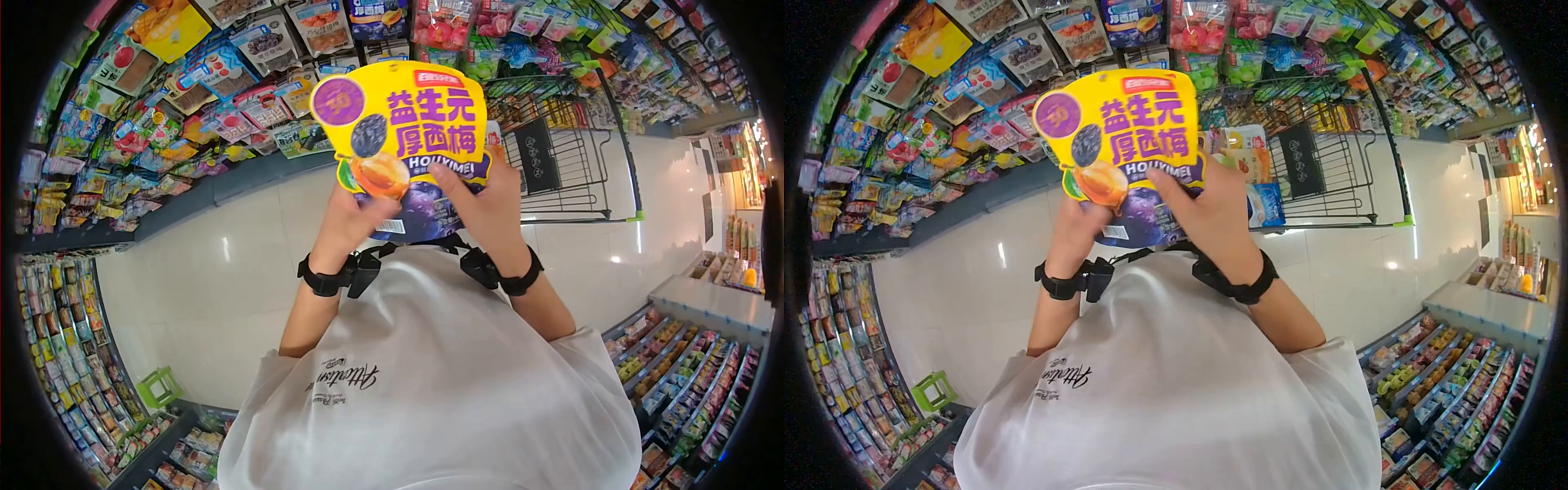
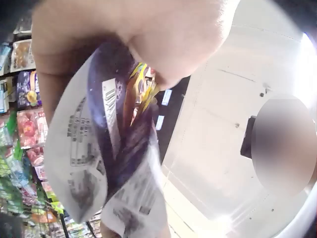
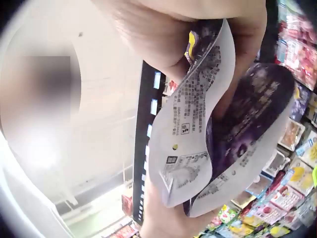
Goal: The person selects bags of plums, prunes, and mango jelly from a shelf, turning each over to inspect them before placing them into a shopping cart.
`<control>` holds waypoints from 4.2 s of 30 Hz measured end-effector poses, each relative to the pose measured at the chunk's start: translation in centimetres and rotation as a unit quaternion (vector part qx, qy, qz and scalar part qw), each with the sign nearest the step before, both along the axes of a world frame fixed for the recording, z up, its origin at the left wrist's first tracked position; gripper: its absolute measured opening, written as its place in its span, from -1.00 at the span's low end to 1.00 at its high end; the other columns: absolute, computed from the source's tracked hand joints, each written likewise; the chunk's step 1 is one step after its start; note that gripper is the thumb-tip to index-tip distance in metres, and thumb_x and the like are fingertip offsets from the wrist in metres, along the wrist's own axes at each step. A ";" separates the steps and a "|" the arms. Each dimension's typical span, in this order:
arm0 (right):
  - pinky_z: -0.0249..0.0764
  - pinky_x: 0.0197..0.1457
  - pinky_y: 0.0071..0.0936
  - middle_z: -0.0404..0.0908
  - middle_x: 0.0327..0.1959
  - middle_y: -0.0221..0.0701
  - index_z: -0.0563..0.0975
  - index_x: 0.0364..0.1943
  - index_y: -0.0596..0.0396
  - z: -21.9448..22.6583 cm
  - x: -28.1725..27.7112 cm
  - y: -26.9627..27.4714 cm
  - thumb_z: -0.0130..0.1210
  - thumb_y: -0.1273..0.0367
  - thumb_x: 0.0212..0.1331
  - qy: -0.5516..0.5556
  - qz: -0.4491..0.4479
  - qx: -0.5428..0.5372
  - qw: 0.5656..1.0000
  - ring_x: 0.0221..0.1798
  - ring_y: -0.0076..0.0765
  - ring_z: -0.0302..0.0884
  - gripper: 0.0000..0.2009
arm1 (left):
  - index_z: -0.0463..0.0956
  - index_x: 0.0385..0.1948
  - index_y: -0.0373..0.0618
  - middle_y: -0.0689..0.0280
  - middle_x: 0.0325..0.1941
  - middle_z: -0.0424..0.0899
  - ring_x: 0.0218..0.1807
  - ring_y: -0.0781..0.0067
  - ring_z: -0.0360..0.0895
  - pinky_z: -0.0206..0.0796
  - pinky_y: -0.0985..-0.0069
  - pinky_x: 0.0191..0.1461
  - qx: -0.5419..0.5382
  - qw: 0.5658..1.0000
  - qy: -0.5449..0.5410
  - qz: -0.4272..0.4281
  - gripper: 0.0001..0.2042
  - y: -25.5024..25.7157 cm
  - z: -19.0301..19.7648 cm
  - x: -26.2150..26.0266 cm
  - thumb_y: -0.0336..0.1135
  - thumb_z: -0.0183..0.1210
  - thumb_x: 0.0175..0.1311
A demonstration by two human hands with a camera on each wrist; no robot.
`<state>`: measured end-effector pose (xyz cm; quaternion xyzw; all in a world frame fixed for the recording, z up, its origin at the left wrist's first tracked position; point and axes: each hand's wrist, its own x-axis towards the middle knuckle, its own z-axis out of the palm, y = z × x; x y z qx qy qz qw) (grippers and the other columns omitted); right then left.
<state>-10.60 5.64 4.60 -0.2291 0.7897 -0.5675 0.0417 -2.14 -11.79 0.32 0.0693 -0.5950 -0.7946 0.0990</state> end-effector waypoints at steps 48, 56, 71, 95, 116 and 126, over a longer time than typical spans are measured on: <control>0.55 0.01 -0.43 0.57 0.00 -0.38 0.40 0.13 0.11 -11.0 -4.4 -7.1 0.02 0.23 0.28 -0.653 0.327 -0.196 0.654 0.01 -0.50 0.56 -0.61 | 0.56 -0.12 -0.05 0.25 0.05 0.58 0.11 0.20 0.50 0.24 0.17 0.22 -0.760 0.646 0.025 0.065 -0.67 -7.2 -5.0 3.5 -0.40 0.24 -0.02; 0.45 0.07 -0.51 0.53 0.01 -0.37 0.32 0.20 0.21 -19.9 -6.1 -3.9 0.09 0.38 0.24 -0.302 0.322 -0.020 0.897 0.01 -0.49 0.48 -0.54 | -0.01 0.39 -0.06 0.06 0.44 0.08 0.42 0.07 0.12 0.03 0.20 0.39 -0.146 0.972 -0.185 -0.012 -0.33 -7.5 -9.9 4.8 -0.41 0.07 0.22; 0.51 -0.07 -0.52 0.62 -0.12 -0.38 0.48 0.02 0.20 -32.6 -22.7 1.8 0.19 0.44 0.13 -0.539 0.207 -0.063 0.814 -0.13 -0.51 0.57 -0.65 | 0.44 0.02 -0.05 0.36 -0.13 0.63 -0.19 0.52 0.61 0.52 0.43 -0.15 0.110 0.895 -0.419 -0.108 -0.65 -6.5 -29.4 -17.9 -0.20 0.19 0.23; 0.51 -0.31 -0.29 0.61 -0.44 -0.22 0.42 0.12 -0.18 -52.1 -13.9 -5.2 -0.08 0.35 0.17 -0.262 0.074 0.187 0.944 -0.42 -0.12 0.59 -0.61 | -0.01 0.36 -0.02 -0.02 0.11 0.50 0.14 0.00 0.46 0.28 0.21 0.16 -0.209 0.858 -0.470 -0.007 -0.11 1.7 -55.0 -10.0 0.12 0.24 0.00; 0.21 0.31 -0.36 0.36 0.23 -0.21 0.38 0.16 0.10 -43.8 -10.5 4.5 -0.18 0.23 0.37 -0.284 0.710 0.160 0.624 0.26 -0.19 0.31 -0.62 | 0.06 0.32 -0.27 -0.05 0.23 0.40 0.25 0.02 0.38 0.21 0.17 0.29 -0.453 0.663 -0.580 -0.139 -0.01 -11.1 -30.5 -8.1 0.33 0.13 -0.05; 0.34 0.19 -0.39 0.49 0.07 -0.34 0.38 0.15 0.16 -6.1 -36.0 -25.1 0.09 0.41 0.20 0.087 0.165 -0.107 0.977 0.10 -0.36 0.42 -0.59 | 0.39 0.10 -0.23 -0.05 0.00 0.56 0.01 -0.03 0.52 0.36 0.20 0.07 -0.487 0.823 -0.240 0.169 -0.46 -22.2 -6.6 -18.7 -0.09 0.17 0.13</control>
